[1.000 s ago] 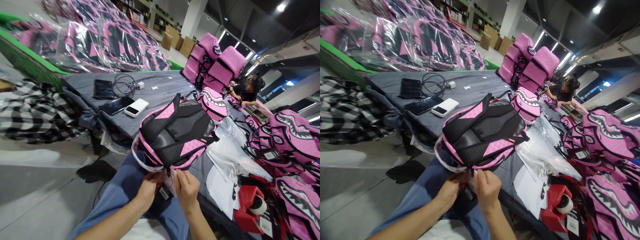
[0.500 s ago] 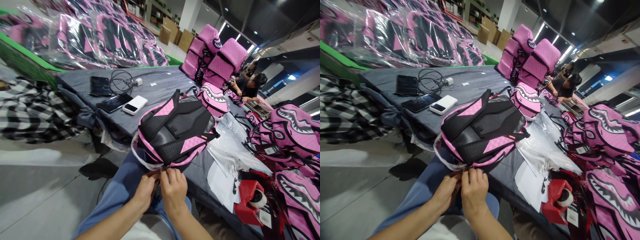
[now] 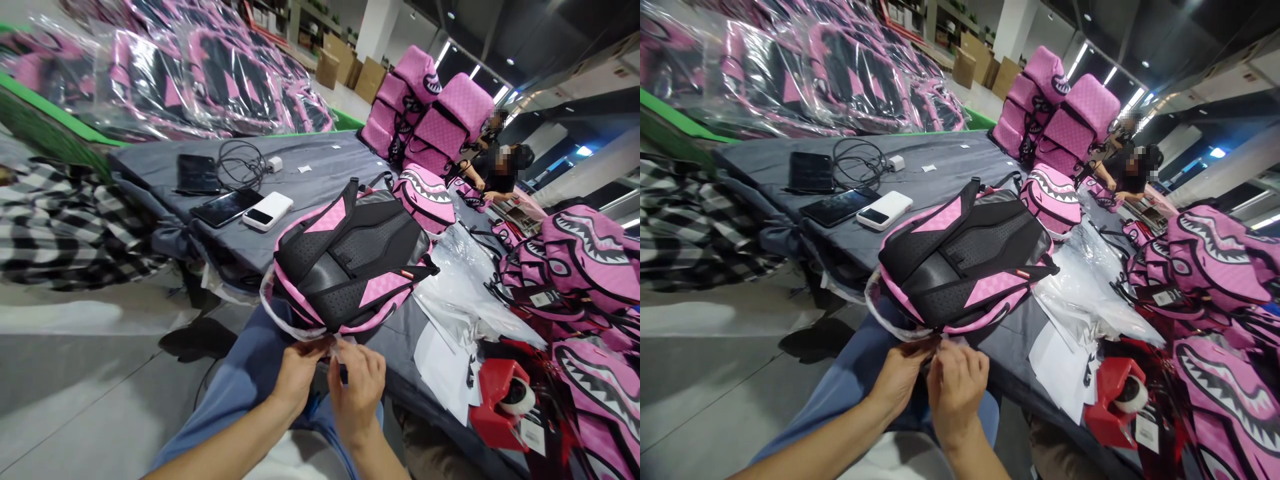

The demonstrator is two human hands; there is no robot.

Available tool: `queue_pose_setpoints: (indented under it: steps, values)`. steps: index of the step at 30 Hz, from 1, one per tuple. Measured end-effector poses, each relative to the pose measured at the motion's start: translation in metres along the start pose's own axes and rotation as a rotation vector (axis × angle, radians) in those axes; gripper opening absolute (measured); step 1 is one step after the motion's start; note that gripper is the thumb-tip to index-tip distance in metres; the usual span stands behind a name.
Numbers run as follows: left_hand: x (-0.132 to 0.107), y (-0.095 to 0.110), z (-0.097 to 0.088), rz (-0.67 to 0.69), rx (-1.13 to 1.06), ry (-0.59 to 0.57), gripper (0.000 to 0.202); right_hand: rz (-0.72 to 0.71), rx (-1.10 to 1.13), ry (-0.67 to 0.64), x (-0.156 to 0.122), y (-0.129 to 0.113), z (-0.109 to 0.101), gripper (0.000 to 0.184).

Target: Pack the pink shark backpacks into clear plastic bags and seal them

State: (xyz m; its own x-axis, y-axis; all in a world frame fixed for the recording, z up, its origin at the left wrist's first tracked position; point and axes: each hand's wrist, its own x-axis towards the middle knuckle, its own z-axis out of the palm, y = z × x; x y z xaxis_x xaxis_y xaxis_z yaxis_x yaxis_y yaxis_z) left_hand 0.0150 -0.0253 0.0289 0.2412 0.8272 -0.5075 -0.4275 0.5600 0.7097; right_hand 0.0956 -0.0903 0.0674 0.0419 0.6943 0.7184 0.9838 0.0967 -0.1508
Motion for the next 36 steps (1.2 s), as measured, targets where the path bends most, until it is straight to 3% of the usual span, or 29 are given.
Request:
queue_pose_setpoints:
  steps: [4, 8, 13, 17, 19, 22, 25, 29, 34, 36]
  values:
    - [0.004, -0.003, 0.001, 0.06, 0.024, 0.031, 0.044, 0.097, -0.103, 0.071, 0.001, 0.007, 0.019, 0.016]
    - [0.0, -0.003, -0.003, 0.09, 0.072, 0.056, 0.044, 0.051, -0.143, 0.116, -0.002, 0.011, 0.034, 0.023]
    - [-0.011, 0.007, -0.008, 0.102, 0.164, 0.093, 0.037, -0.04, -0.198, 0.06, -0.001, 0.009, 0.028, 0.021]
    - [-0.016, 0.021, -0.001, 0.111, 0.226, 0.059, 0.035, -0.1, -0.225, -0.109, 0.004, 0.001, 0.015, 0.012]
    - [-0.022, 0.03, 0.005, 0.073, 0.247, 0.045, 0.037, -0.085, -0.19, -0.176, 0.005, -0.002, 0.011, 0.017]
    - [-0.037, 0.041, 0.006, 0.012, 0.248, -0.057, 0.041, -0.066, -0.165, -0.138, 0.004, -0.003, 0.011, 0.026]
    - [-0.047, 0.044, -0.006, 0.014, 0.196, -0.101, 0.047, -0.052, -0.156, -0.056, 0.002, 0.0, 0.015, 0.027]
    - [-0.036, 0.033, -0.022, 0.027, 0.145, -0.018, 0.055, 0.067, -0.021, -0.02, -0.001, 0.003, 0.014, 0.023]
    - [-0.016, 0.013, -0.005, -0.107, -0.092, -0.223, 0.058, 0.271, 0.197, -0.103, 0.0, 0.007, 0.007, 0.021]
    - [-0.012, 0.004, 0.001, -0.163, -0.173, -0.225, 0.06, 0.407, 0.306, -0.142, 0.0, 0.01, 0.007, 0.021]
